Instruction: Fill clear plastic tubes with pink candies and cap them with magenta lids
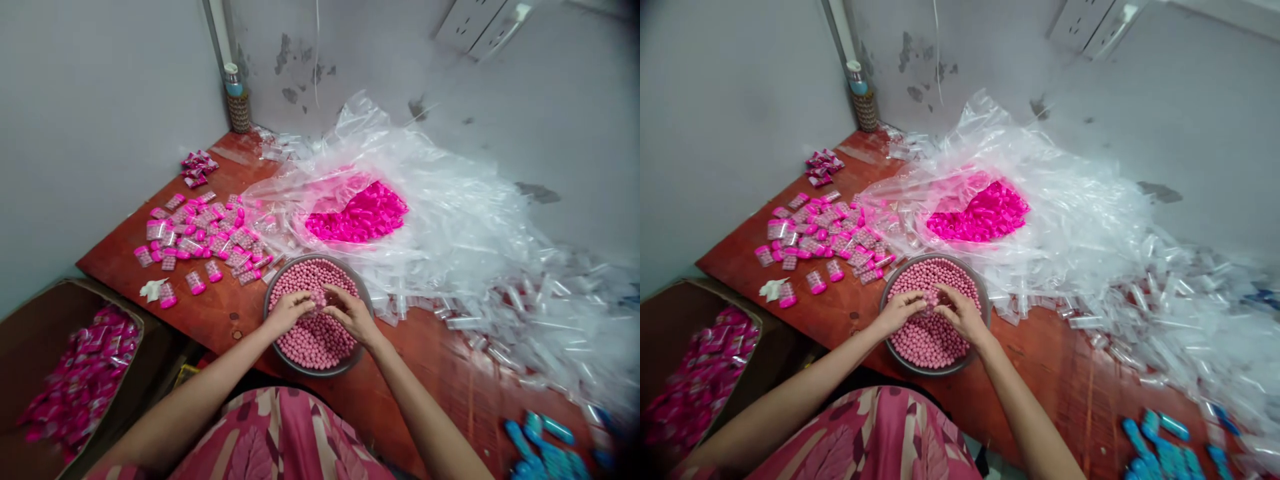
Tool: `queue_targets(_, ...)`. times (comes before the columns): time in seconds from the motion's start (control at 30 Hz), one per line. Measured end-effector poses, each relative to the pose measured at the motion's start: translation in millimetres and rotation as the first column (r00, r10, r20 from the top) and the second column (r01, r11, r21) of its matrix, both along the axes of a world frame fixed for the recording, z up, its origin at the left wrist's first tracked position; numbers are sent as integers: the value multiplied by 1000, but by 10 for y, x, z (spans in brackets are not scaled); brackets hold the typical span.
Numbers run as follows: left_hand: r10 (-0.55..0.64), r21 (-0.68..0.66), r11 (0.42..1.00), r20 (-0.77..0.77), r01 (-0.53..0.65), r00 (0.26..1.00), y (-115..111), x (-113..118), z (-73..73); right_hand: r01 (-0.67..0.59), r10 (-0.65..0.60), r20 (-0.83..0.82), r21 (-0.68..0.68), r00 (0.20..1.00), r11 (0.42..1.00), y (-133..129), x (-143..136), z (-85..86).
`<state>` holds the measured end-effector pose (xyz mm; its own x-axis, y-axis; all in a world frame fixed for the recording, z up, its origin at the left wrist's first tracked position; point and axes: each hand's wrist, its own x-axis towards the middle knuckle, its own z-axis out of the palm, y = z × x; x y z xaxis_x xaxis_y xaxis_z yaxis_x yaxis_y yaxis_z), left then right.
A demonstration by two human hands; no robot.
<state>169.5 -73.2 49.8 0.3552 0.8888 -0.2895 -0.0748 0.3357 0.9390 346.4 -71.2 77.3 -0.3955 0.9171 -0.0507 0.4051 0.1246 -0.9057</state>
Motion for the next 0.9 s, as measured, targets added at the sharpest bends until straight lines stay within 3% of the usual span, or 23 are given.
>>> queue_targets(0.17,-142,125,981,-65,149,988,26,-38,119,-203,176,172,151,969,968,19,55,219)
queue_targets(0.33,-163,228,950,-219,213,962,45,-77,169,-211,177,244,121,954,970,-38,37,240)
queue_targets(0.6,-104,265,947,-279,181,955,127,-91,190,-154,130,238,87,962,984,-16,3,149)
queue_targets(0.77,1,290,951,-350,108,937,242,-188,164,-271,216,402,84,890,959,130,113,87)
queue_targets(0.83,45,257,965,-345,48,938,275,-220,124,-249,147,522,131,840,960,361,241,50)
queue_targets(0.9,60,160,987,-275,-15,960,299,-223,76,-121,-71,643,249,762,961,711,387,11)
